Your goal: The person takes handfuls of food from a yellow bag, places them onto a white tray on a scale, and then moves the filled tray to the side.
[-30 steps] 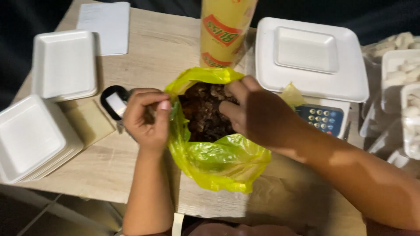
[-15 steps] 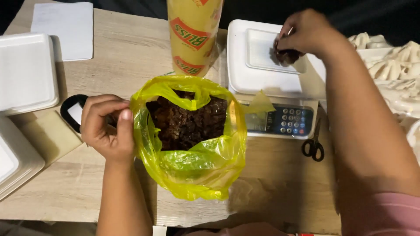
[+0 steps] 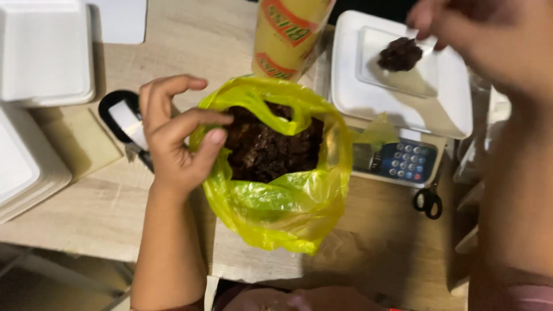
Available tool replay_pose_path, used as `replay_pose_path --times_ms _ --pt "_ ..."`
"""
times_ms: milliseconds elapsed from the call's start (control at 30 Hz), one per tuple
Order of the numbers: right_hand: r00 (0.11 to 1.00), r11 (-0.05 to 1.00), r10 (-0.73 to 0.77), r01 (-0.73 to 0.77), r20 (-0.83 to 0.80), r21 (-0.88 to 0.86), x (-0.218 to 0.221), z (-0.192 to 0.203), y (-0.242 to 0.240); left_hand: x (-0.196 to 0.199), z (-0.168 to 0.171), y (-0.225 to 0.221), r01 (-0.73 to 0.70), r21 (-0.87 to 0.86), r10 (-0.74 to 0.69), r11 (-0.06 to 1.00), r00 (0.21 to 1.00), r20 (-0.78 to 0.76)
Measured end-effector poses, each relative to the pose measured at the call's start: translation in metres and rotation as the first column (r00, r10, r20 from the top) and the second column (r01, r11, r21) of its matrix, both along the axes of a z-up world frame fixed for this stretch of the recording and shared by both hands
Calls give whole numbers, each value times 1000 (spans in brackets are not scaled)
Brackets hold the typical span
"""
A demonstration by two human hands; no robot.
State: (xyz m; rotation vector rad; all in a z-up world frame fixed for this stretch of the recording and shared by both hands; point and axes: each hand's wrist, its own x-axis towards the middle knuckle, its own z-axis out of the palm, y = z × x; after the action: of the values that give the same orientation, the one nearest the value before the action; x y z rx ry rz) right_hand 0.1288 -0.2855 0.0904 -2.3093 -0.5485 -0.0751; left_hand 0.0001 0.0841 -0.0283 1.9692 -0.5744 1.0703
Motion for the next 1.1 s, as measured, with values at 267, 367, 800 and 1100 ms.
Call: replay_pose_path --times_ms 267,367,800,1100 --pt "766 574 571 -630 -295 -523 -78 -59 115 -2 -1 -11 -99 52 99 994 995 -5" --pt "803 587 550 -566 -228 -579 -69 -104 126 -4 1 -12 -92 41 92 995 996 -7" --pt "709 259 499 -670 -498 -695 -86 -100 163 -4 5 -13 -53 49 52 997 998 34" --pt "720 663 692 -659 -45 -355 -45 -154 128 -7 0 -9 -63 41 63 997 998 -12"
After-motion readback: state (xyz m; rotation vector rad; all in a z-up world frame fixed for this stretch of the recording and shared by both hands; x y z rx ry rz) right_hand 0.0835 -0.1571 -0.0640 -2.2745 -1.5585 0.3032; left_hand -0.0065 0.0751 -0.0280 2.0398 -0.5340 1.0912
